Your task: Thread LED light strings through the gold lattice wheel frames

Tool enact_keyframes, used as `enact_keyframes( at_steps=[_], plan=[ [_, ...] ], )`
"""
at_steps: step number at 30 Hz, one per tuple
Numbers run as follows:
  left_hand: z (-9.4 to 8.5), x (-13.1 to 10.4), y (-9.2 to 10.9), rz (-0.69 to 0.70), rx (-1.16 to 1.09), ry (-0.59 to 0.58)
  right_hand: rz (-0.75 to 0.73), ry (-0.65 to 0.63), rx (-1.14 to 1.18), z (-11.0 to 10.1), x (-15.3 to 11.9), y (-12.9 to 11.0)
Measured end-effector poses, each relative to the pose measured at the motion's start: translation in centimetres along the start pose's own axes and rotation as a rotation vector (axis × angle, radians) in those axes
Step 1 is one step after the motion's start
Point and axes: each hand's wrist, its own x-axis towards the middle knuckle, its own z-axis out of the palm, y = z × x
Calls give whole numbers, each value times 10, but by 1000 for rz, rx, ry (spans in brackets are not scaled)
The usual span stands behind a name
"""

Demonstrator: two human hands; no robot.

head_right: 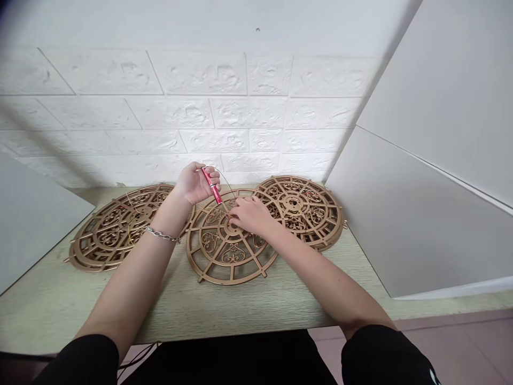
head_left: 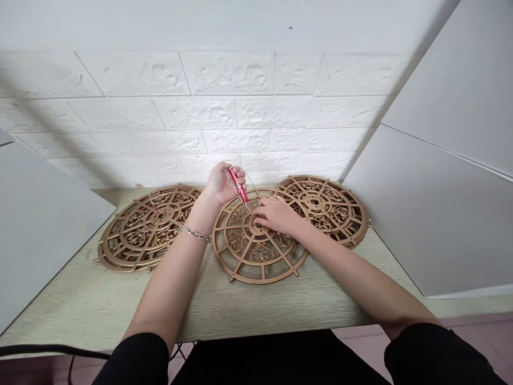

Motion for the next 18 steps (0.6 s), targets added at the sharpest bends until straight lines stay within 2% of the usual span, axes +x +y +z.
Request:
enact_keyframes(
  at_steps=[7,12,15,18],
  plan=[
    [-8,0,-1,-32,16,14,36,30,233,-4,-2,-3],
    [-10,-3,0,-45,-9,23,34,75,663,-17,-6,-5],
    [-11,-3,-1,-50,-19,30,62,68,966,-30,-9,-5],
    [-10,-3,-2,-54,-18,28,48,103,1172,-46,-13,-6]
  ],
)
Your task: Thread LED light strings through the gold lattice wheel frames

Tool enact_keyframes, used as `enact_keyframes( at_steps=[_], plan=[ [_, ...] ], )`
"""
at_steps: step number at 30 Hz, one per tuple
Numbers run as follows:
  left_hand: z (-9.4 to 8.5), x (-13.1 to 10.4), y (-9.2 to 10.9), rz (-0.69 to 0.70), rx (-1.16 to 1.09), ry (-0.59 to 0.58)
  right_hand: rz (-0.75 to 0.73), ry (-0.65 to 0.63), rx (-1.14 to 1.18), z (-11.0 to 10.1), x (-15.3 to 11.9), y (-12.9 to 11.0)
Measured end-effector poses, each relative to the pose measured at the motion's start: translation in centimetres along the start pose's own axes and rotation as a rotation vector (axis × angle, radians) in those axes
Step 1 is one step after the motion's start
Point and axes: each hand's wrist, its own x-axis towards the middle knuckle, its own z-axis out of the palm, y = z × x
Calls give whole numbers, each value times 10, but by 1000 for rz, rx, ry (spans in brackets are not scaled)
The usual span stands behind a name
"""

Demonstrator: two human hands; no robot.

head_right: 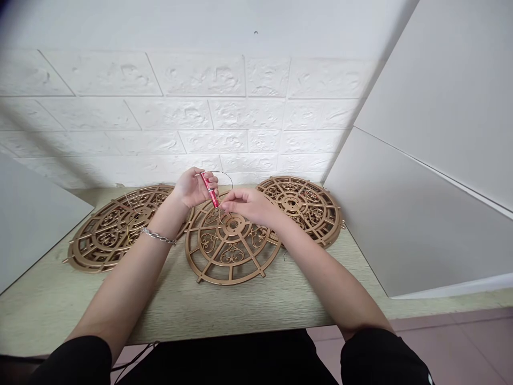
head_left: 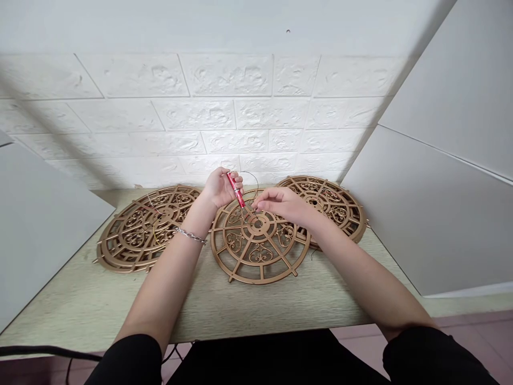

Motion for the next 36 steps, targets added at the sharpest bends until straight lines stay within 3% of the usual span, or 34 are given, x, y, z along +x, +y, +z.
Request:
enact_keyframes(
  at_steps=[4,9,18,23,29,36],
  plan=[
    [2,-1,-3,-27,9,-29,-65,-47,130,-1,-7,-17],
    [2,-2,-4,-56,5,-74,-93,-107,128,10,-14,-28],
    [4,-3,-6,-79,2,-69,-174,-3,37,18,-25,-47],
    [6,-4,-7,-96,-1,-76,-187,56,-38,22,-24,-43],
    [8,-7,-5,-77,-9,-116,-166,200,-126,22,-13,-22],
    [11,-10,-3,-72,-16,-114,-182,197,-99,18,-15,-27]
  ],
)
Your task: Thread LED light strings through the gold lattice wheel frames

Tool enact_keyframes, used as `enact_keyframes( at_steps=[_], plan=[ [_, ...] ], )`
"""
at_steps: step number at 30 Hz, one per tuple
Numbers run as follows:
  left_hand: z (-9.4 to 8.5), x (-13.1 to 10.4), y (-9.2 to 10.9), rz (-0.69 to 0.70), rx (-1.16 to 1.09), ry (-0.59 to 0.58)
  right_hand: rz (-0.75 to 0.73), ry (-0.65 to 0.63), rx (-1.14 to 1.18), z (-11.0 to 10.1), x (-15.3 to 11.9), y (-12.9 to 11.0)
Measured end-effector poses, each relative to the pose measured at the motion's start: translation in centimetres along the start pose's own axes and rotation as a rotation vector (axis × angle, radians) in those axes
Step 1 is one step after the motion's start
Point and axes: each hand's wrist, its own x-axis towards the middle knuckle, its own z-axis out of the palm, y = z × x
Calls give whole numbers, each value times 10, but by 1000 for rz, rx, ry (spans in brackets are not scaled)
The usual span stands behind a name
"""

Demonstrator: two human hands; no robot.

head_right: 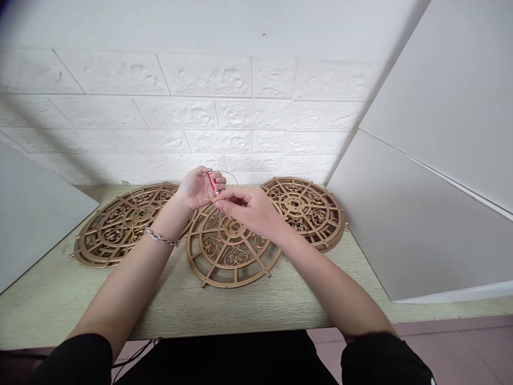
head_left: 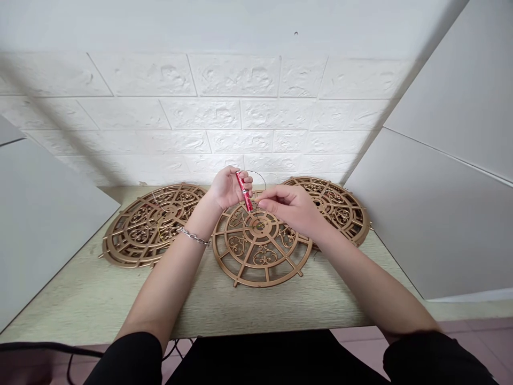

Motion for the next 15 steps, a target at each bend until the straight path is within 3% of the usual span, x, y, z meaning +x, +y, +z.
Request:
enact_keyframes(
  at_steps=[5,15],
  plan=[
    [4,-1,-2,-11,-9,2,-36,-62,-36,0,-9,-18],
    [2,1,-6,-13,13,-40,-171,-62,-13,2,-19,-36]
  ],
)
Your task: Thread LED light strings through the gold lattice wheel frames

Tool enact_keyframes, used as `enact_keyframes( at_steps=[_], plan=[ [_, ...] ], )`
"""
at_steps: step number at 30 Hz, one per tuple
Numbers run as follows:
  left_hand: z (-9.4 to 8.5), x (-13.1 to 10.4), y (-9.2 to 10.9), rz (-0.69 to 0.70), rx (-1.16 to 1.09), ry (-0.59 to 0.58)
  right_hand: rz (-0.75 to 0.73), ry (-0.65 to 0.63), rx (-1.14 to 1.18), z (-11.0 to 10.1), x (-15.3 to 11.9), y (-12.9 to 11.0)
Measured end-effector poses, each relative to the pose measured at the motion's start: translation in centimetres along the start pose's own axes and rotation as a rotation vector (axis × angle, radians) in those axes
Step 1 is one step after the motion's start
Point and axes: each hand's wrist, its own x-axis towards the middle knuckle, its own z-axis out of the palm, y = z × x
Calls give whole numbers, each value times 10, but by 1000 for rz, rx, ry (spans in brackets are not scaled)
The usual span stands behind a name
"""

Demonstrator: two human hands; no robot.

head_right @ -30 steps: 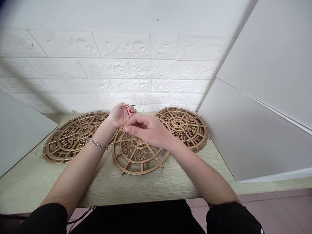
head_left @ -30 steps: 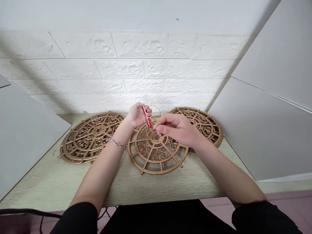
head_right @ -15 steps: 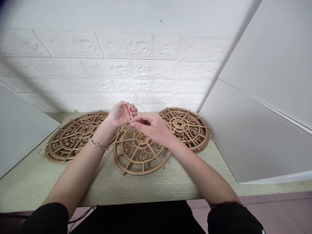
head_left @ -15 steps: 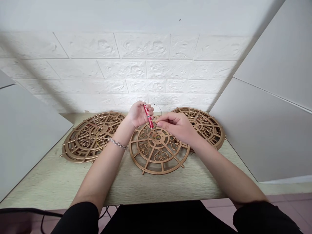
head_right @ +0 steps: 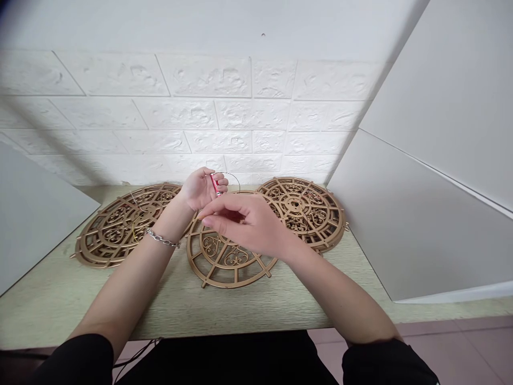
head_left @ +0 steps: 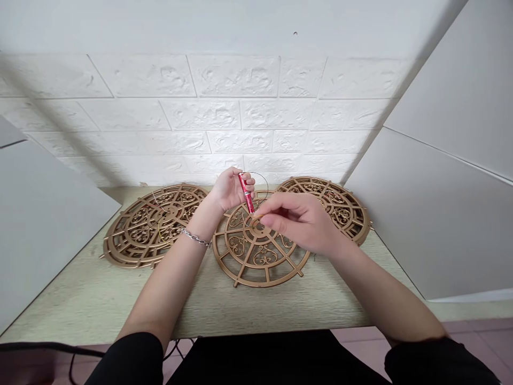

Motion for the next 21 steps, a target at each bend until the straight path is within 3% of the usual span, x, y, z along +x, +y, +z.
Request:
enact_keyframes(
  at_steps=[8,14,21],
  plan=[
    [1,0,-1,-27,13,-3,-88,57,-58,2,-2,4],
    [1,0,-1,-21,2,-15,-257,120,-104,6,-1,9],
    [4,-2,-1,-2,25,-2,-293,134,-147,7,-2,11]
  ],
)
